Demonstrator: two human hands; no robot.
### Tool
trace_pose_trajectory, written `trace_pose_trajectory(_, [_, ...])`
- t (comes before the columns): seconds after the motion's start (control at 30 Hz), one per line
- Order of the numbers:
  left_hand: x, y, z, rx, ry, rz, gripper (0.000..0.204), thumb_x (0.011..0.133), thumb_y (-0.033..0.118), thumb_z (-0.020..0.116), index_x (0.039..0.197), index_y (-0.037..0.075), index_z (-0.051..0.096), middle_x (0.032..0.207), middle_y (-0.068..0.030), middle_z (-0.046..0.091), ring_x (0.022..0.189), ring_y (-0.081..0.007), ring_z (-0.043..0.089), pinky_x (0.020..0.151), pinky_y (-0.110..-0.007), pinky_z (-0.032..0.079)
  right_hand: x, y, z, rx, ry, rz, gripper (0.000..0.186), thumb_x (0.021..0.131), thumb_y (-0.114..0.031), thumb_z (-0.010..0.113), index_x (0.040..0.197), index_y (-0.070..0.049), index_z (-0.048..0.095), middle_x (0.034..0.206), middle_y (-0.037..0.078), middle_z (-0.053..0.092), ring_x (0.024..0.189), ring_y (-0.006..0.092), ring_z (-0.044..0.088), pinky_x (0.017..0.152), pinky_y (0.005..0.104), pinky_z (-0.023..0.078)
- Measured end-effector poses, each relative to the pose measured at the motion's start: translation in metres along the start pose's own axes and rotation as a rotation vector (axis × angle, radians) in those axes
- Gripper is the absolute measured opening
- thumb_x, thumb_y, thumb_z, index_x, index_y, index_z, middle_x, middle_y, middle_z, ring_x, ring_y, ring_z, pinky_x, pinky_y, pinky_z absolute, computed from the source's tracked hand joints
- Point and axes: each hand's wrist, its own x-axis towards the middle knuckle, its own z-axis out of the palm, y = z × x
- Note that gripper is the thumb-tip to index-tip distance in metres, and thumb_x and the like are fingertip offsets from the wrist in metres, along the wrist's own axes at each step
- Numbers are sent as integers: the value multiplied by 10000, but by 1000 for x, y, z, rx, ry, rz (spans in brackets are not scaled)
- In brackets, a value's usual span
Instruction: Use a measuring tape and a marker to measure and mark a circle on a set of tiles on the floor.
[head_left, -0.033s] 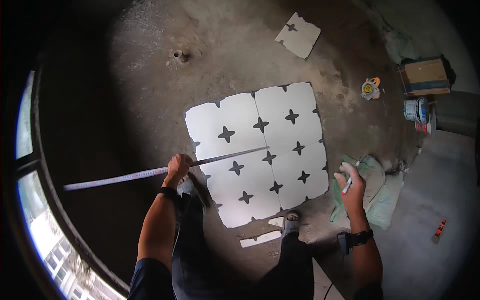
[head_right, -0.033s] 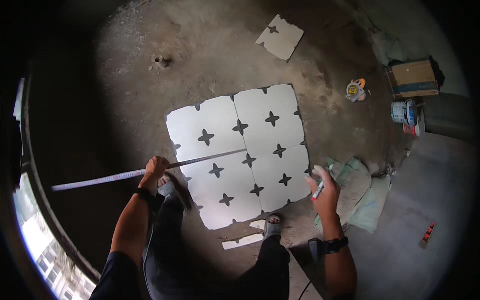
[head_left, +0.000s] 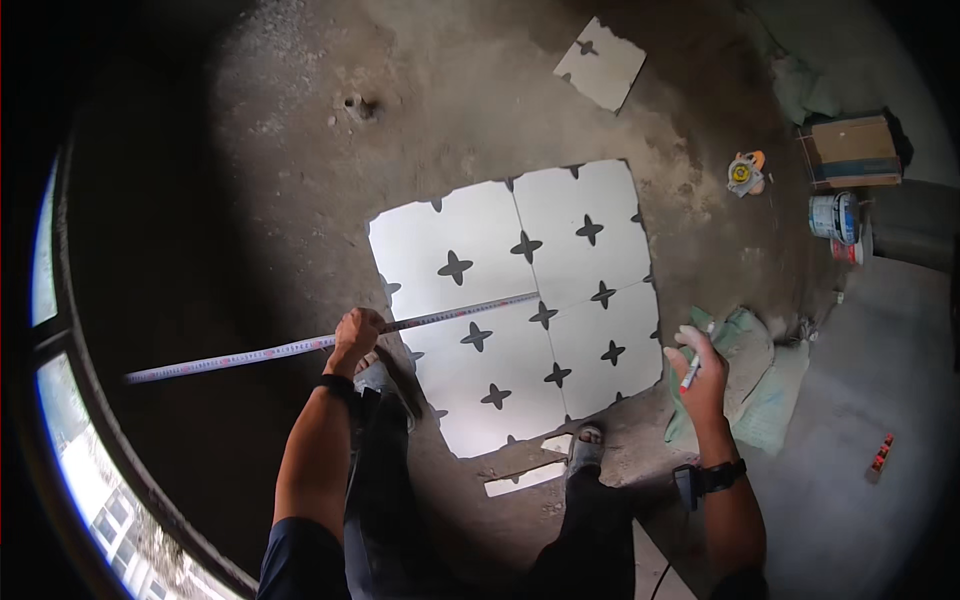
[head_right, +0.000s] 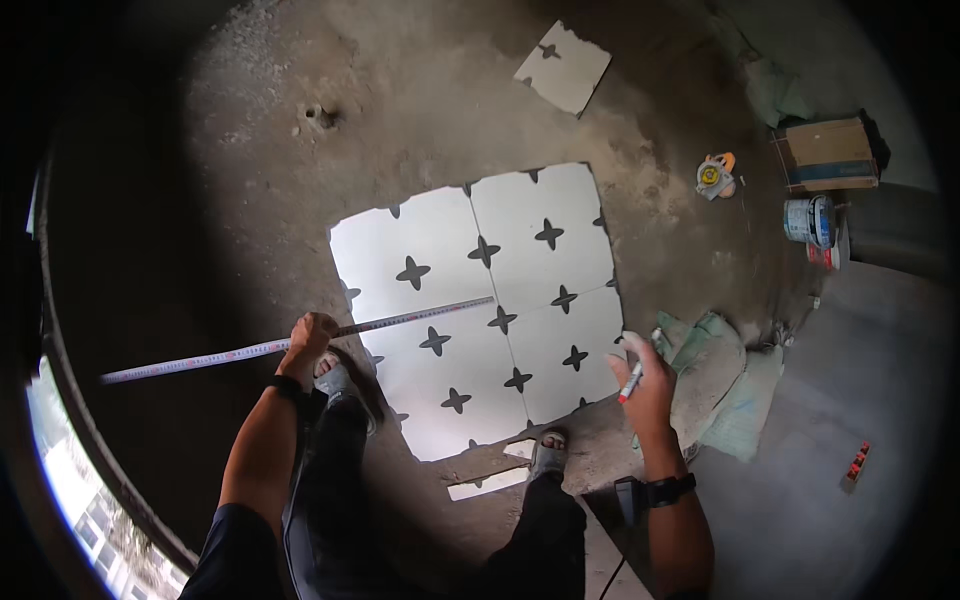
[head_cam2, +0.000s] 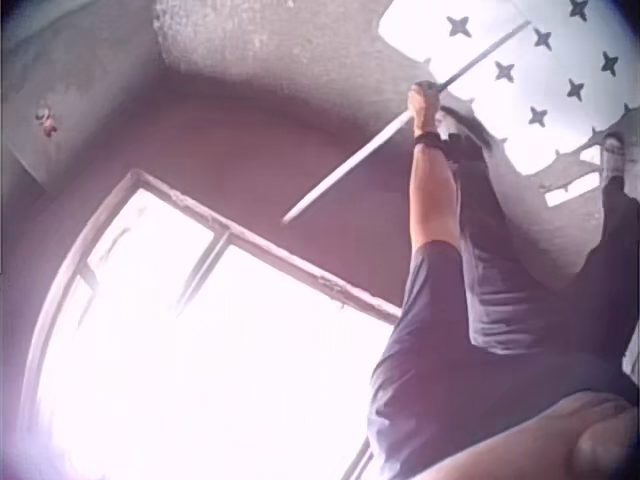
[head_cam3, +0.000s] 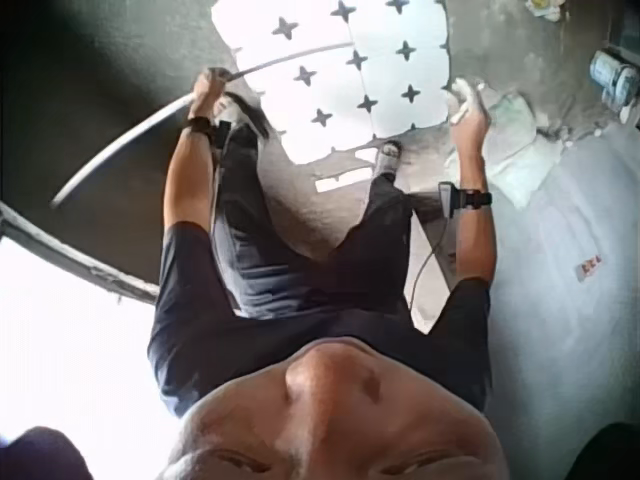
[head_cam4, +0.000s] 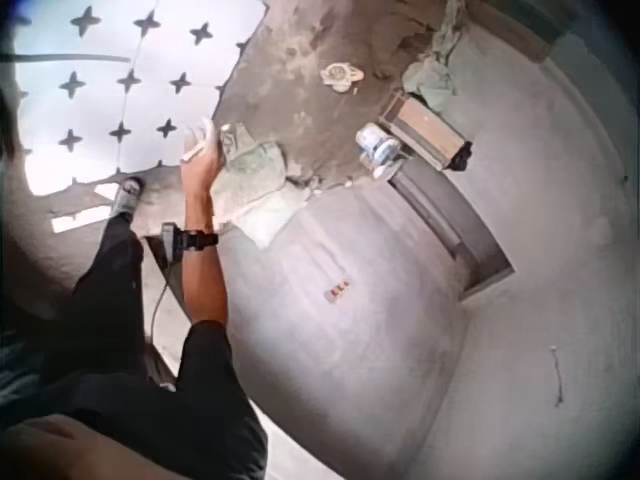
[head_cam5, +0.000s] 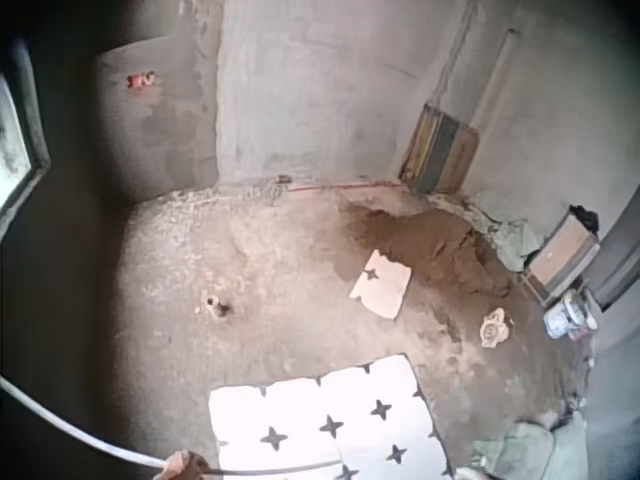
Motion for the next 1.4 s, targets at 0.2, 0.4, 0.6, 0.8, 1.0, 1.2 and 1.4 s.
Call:
trace_pose_trajectory(0.2, [80, -68, 85, -120, -40, 20, 185, 840, 235, 687, 925, 105, 786, 912, -160, 744, 912, -354, 713, 827, -440, 547, -7, 23, 168, 44, -169, 22, 402, 826, -168, 824, 1165, -48, 644, 931, 162, 735, 847, 348, 723, 729, 433, 555])
trace_pose_trajectory(0.4, [80, -129, 111, -47, -164, 53, 204, 822, 215, 738, 931, 45, 771, 863, -178, 733, 836, -269, 724, 770, -386, 544, 4, 83, 285, 267, -238, 34, 246, 939, -158, 715, 1138, -31, 645, 786, 132, 710, 638, 263, 675, 606, 329, 519])
trace_pose_trajectory(0.6, [6, -88, -47, -276, 110, -25, 231, 919, 167, 682, 1098, 21, 693, 982, -62, 673, 925, -152, 633, 850, -318, 507, -16, 156, 282, 386, -195, -43, 251, 956, -145, 700, 1151, 4, 649, 785, 93, 681, 708, 139, 630, 672, 289, 515])
trace_pose_trajectory(0.8, [-87, -28, -122, -134, 462, 444, 506, 1055, 415, 440, 1372, 29, 523, 1266, -121, 600, 1156, -196, 593, 952, -344, 487, 5, 185, 227, 355, -139, -205, 261, 954, -187, 710, 1126, 0, 648, 748, 136, 686, 641, 211, 658, 628, 319, 516])
trace_pose_trajectory(1.0, [-98, -9, -96, -133, 440, 505, 495, 1053, 404, 448, 1364, 27, 530, 1261, -122, 607, 1144, -197, 599, 944, -342, 492, 2, 216, 203, 297, -156, -288, 268, 936, -185, 727, 1113, -4, 639, 738, 137, 681, 628, 199, 655, 608, 325, 508])
trace_pose_trajectory(1.2, [-130, 8, -106, -141, 413, 524, 484, 1051, 393, 457, 1357, 25, 536, 1255, -123, 613, 1132, -197, 606, 936, -341, 498, -73, 239, 215, 337, -197, -267, 289, 898, -175, 763, 1119, -29, 648, 789, 153, 706, 680, 280, 700, 630, 354, 535])
trace_pose_trajectory(1.4, [-196, 46, -118, -147, 464, 581, 474, 1049, 382, 465, 1349, 24, 543, 1250, -123, 619, 1120, -197, 613, 928, -339, 503, -87, 257, 167, 327, -98, -249, 281, 925, -184, 736, 1128, -13, 642, 797, 158, 711, 677, 275, 707, 618, 350, 532])
